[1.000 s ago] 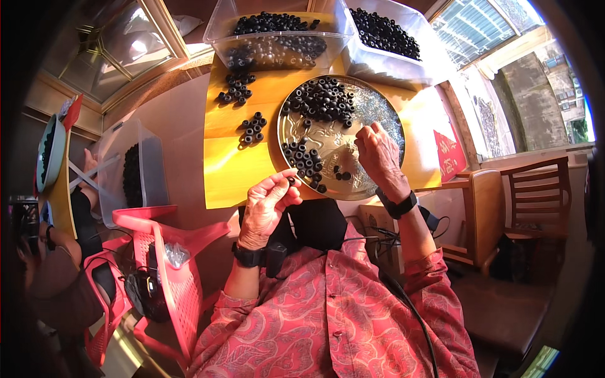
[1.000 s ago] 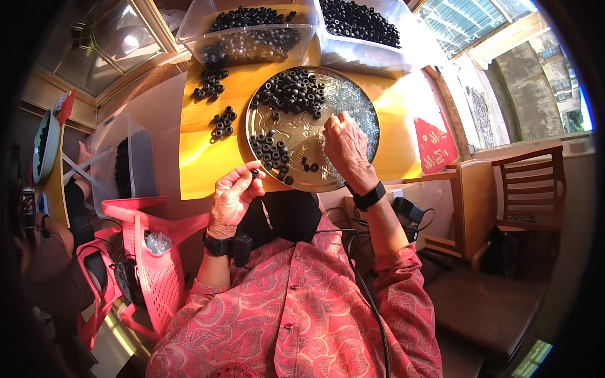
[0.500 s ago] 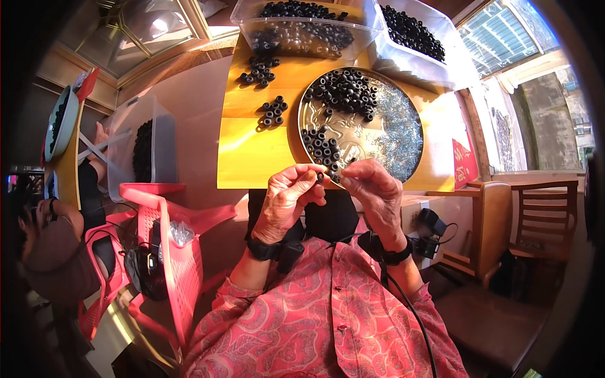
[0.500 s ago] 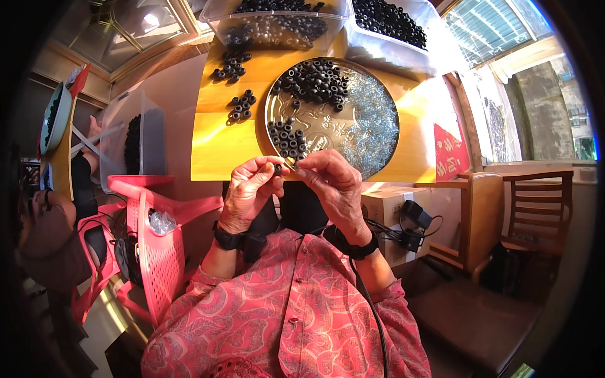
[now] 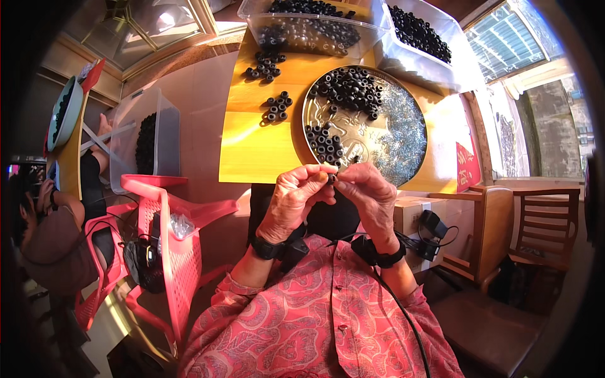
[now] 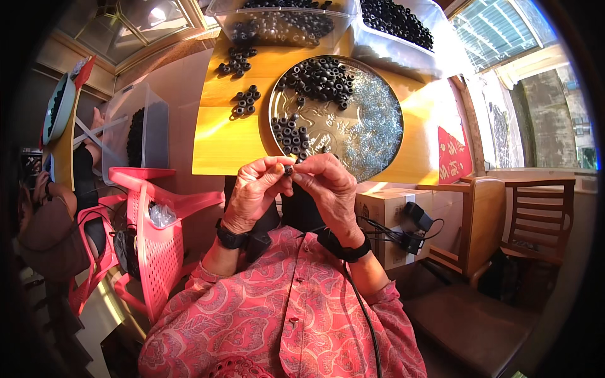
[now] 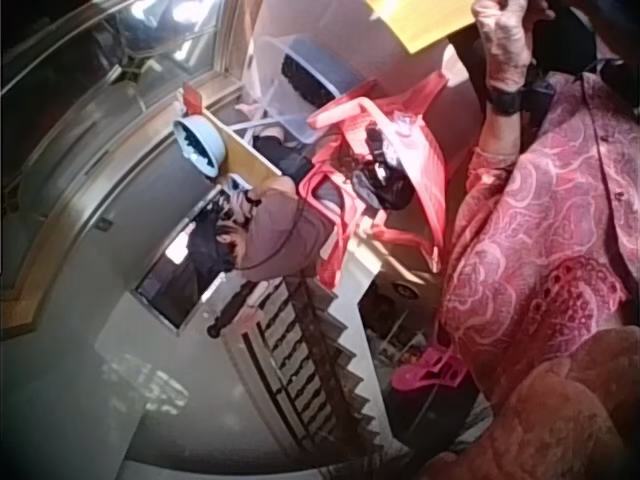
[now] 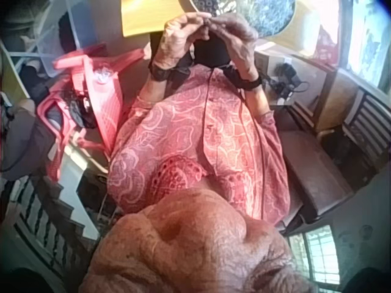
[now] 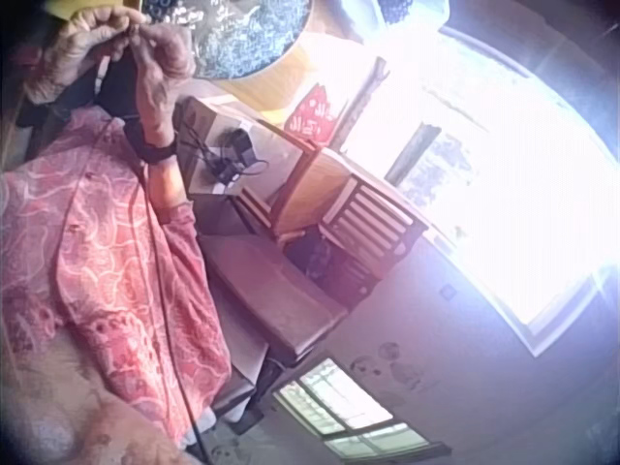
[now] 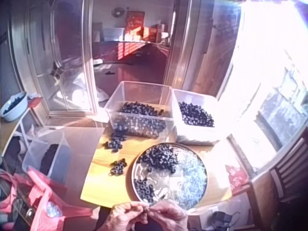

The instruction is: Sorting and inspecting black rubber/plastic rings on a metal tray and placing them into containers.

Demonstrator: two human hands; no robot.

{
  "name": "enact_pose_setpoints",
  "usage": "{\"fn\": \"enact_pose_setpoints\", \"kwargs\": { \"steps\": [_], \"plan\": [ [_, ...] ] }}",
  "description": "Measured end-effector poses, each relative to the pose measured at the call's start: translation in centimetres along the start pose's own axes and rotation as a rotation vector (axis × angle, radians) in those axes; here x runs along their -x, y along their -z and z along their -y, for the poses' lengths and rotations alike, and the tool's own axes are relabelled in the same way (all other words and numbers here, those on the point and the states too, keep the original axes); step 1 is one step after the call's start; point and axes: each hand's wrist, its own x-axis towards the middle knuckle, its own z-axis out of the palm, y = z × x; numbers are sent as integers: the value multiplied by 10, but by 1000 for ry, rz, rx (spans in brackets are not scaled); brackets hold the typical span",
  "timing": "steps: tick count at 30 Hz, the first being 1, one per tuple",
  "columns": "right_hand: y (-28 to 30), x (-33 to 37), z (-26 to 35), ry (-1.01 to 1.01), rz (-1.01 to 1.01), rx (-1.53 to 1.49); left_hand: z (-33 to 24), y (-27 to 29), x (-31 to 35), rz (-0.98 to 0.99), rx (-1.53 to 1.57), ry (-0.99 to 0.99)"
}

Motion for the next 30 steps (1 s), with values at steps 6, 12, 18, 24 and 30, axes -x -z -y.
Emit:
{"fn": "enact_pose_setpoints", "kwargs": {
  "steps": [6,12,18,24,30],
  "plan": [
    [1,4,0,-29,47,-24,-3,-4,2,-14,-67,23],
    [0,5,6,-197,112,-228,-3,1,4,15,13,87],
    [0,9,13,-259,71,-160,-1,1,4,37,4,119],
    [-2,19,-1,-287,61,-129,-7,8,7,49,-157,176],
    [20,15,-10,-141,-18,347,-2,9,5,18,-63,229]
  ]
}}
